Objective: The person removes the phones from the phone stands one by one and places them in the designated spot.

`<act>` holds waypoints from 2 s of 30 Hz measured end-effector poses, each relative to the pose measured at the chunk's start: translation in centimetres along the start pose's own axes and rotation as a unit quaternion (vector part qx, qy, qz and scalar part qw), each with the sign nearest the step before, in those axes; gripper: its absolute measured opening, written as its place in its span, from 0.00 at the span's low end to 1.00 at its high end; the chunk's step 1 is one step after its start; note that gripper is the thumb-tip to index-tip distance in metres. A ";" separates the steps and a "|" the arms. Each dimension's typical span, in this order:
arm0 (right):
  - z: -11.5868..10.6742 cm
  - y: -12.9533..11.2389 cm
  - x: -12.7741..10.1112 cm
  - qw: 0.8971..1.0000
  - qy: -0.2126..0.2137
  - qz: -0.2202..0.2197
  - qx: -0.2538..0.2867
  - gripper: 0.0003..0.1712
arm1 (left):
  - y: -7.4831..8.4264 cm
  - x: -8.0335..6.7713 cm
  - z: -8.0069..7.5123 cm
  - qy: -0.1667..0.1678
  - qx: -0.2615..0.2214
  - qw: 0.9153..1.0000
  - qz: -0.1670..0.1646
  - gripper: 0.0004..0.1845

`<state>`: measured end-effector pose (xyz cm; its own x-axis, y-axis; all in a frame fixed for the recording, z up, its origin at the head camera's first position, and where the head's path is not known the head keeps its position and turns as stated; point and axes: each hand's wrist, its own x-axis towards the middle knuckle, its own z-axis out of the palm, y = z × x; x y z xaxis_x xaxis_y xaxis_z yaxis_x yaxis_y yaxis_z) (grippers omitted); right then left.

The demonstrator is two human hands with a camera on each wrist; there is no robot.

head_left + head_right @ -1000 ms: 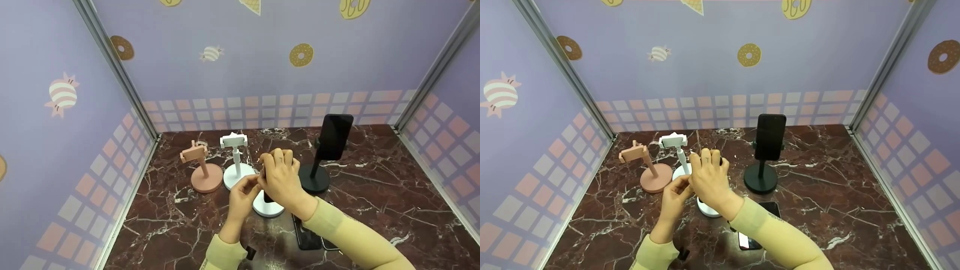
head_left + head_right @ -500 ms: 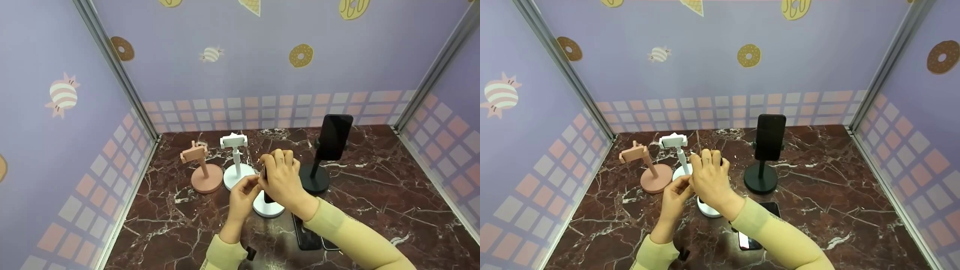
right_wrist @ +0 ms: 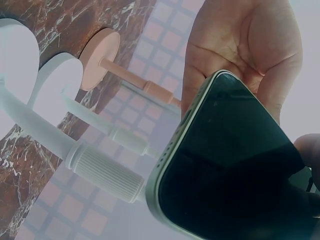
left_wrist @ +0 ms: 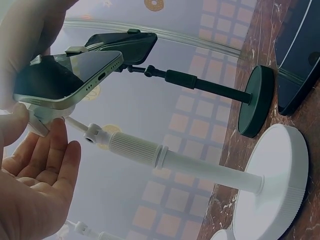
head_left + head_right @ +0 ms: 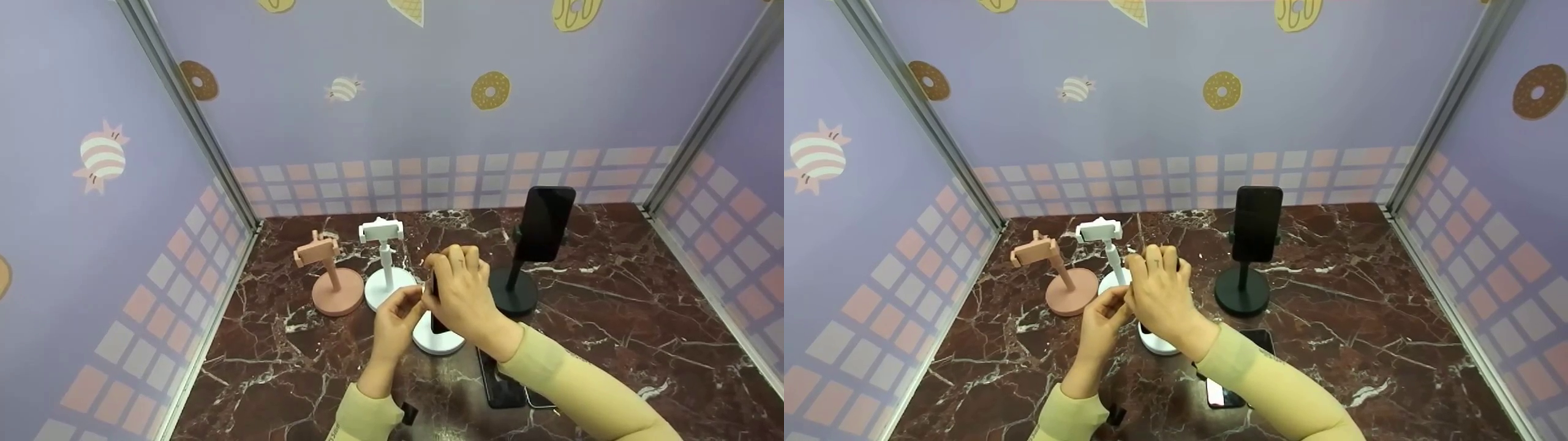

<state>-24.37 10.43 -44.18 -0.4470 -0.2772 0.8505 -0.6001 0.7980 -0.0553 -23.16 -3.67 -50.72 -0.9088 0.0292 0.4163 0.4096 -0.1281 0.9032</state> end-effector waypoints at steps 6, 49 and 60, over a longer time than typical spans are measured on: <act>-0.1 0.1 0.0 1.000 0.001 -0.004 0.006 0.24 | -0.2 0.0 0.0 0.001 0.014 1.000 0.005 0.15; -0.2 -0.2 0.0 0.998 0.023 -0.031 0.049 0.28 | -0.2 0.0 -0.1 0.000 0.029 0.999 0.021 0.12; -1.0 -0.8 -0.1 0.997 0.032 -0.044 0.050 0.29 | -0.3 0.1 -0.1 -0.005 0.015 1.000 0.023 0.12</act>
<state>-23.17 10.38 -43.73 -0.3488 -0.3070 0.8855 -0.6996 0.7140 -0.0280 -23.34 -3.77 -50.94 -0.8882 0.0345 0.4582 0.4530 -0.1005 0.8858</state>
